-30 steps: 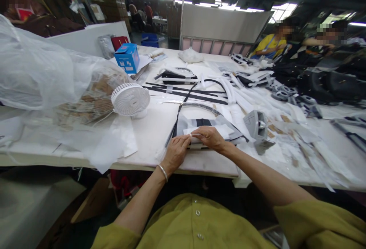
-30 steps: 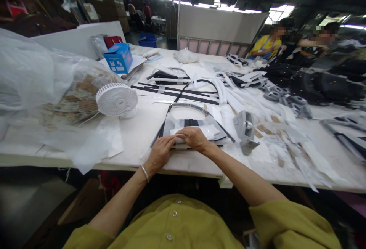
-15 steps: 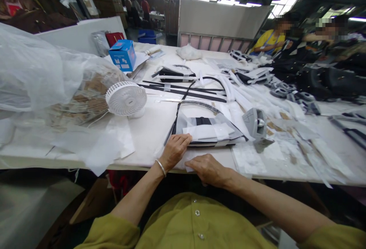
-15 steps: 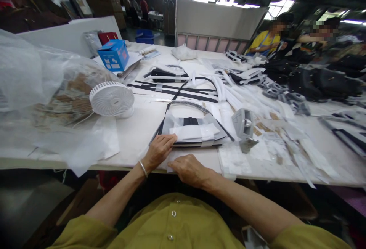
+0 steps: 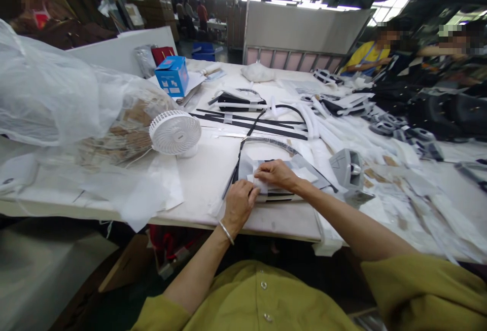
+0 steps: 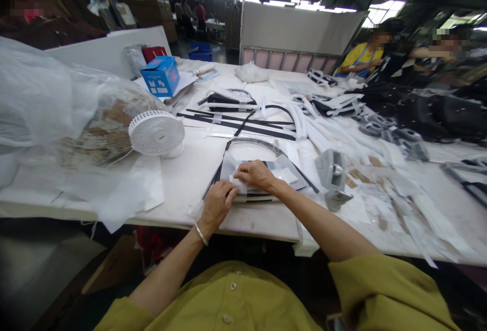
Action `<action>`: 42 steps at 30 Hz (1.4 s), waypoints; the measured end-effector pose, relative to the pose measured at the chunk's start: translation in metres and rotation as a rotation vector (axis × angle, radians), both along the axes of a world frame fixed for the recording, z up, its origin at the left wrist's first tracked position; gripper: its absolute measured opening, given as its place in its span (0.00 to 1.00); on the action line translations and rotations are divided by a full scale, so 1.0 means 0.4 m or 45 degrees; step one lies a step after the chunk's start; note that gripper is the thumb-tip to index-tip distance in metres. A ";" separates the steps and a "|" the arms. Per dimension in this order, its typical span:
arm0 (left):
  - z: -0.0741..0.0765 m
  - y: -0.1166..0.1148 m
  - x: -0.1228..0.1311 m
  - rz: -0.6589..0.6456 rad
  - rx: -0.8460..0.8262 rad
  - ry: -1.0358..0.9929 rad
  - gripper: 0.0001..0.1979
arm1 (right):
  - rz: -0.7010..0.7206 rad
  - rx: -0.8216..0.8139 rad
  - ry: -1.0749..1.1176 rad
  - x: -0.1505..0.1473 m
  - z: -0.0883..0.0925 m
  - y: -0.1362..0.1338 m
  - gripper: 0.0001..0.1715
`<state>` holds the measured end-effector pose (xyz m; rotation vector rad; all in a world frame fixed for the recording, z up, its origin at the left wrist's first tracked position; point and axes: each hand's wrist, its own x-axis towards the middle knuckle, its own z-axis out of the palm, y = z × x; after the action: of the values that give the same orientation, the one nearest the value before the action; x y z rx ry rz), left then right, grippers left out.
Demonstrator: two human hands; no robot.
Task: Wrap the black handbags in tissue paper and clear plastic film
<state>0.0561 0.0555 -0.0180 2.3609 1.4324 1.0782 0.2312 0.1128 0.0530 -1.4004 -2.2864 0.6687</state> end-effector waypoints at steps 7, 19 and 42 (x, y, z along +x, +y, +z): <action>-0.006 0.019 0.031 0.182 0.087 0.044 0.14 | -0.007 -0.004 0.033 0.011 0.015 -0.008 0.10; -0.007 0.030 0.034 0.183 0.060 0.054 0.11 | -0.181 -0.006 -0.110 0.021 -0.080 0.033 0.09; -0.014 -0.065 0.056 -0.060 0.352 0.376 0.16 | -0.364 0.271 -0.228 0.041 -0.002 -0.005 0.04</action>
<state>0.0787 0.0295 -0.0238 2.8356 1.3826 1.0047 0.2476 0.1106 0.0520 -1.6914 -2.1474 0.2129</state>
